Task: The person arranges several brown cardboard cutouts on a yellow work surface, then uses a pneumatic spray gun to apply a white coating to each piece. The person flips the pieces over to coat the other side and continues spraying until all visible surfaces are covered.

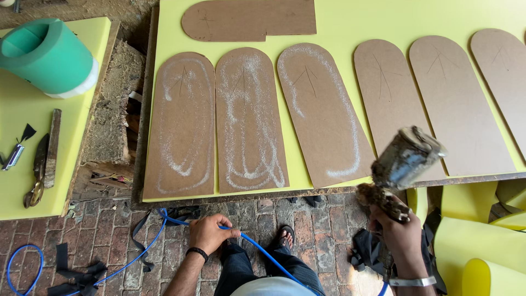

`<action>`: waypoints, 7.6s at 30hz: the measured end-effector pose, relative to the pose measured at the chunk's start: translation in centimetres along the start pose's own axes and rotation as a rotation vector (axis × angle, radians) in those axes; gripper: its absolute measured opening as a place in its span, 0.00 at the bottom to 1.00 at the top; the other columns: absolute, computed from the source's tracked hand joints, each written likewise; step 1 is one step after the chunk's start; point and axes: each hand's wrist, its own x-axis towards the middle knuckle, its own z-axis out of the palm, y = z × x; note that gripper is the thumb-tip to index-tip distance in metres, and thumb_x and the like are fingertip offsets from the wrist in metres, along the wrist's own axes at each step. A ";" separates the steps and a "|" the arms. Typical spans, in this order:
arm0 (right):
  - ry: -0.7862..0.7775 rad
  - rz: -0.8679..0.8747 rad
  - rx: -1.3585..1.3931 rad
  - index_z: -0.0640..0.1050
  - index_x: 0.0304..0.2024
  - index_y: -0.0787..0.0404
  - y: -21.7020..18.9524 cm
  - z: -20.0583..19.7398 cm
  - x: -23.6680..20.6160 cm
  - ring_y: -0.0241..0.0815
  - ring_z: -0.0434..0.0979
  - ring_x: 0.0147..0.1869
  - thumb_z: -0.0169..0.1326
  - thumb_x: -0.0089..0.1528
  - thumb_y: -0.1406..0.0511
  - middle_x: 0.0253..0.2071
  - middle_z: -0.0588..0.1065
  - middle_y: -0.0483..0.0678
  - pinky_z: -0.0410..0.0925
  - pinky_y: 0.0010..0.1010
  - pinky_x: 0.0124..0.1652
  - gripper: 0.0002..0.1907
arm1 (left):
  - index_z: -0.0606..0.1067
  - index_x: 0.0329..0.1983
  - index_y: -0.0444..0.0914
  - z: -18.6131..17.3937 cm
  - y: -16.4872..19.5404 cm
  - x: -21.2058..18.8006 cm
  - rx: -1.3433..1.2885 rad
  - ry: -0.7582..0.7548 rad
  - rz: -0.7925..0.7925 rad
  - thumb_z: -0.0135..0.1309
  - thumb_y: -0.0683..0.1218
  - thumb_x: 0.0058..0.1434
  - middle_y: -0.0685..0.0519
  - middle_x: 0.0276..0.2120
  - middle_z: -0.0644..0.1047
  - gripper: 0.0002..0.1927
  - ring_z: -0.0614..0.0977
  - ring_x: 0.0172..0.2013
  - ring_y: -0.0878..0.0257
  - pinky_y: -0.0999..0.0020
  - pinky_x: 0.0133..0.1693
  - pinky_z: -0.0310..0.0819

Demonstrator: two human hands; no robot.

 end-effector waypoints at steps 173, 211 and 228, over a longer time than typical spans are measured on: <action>-0.781 -0.339 -0.628 0.71 0.65 0.50 -21.2 79.7 -9.7 0.55 0.65 0.72 0.57 0.62 0.50 0.76 0.54 0.50 0.69 0.45 0.63 0.31 | 0.72 0.63 0.37 -28.3 -37.7 31.9 -0.486 0.418 -0.291 0.53 0.34 0.54 0.42 0.57 0.77 0.29 0.79 0.58 0.49 0.55 0.59 0.72; -0.330 -0.353 -0.988 0.75 0.53 0.56 -9.5 52.1 9.5 0.53 0.72 0.54 0.68 0.55 0.58 0.58 0.68 0.56 0.75 0.39 0.41 0.27 | 0.73 0.59 0.42 -16.0 -26.9 16.9 -0.492 0.869 -0.001 0.59 0.40 0.63 0.52 0.37 0.82 0.20 0.84 0.34 0.60 0.65 0.34 0.79; -0.513 -1.202 -0.730 0.81 0.54 0.65 -22.6 66.4 31.7 0.67 0.75 0.57 0.57 0.64 0.63 0.56 0.74 0.68 0.68 0.53 0.55 0.18 | 0.76 0.56 0.37 1.1 -18.4 11.5 -1.087 0.580 -0.609 0.56 0.39 0.59 0.45 0.40 0.84 0.19 0.86 0.38 0.58 0.63 0.40 0.82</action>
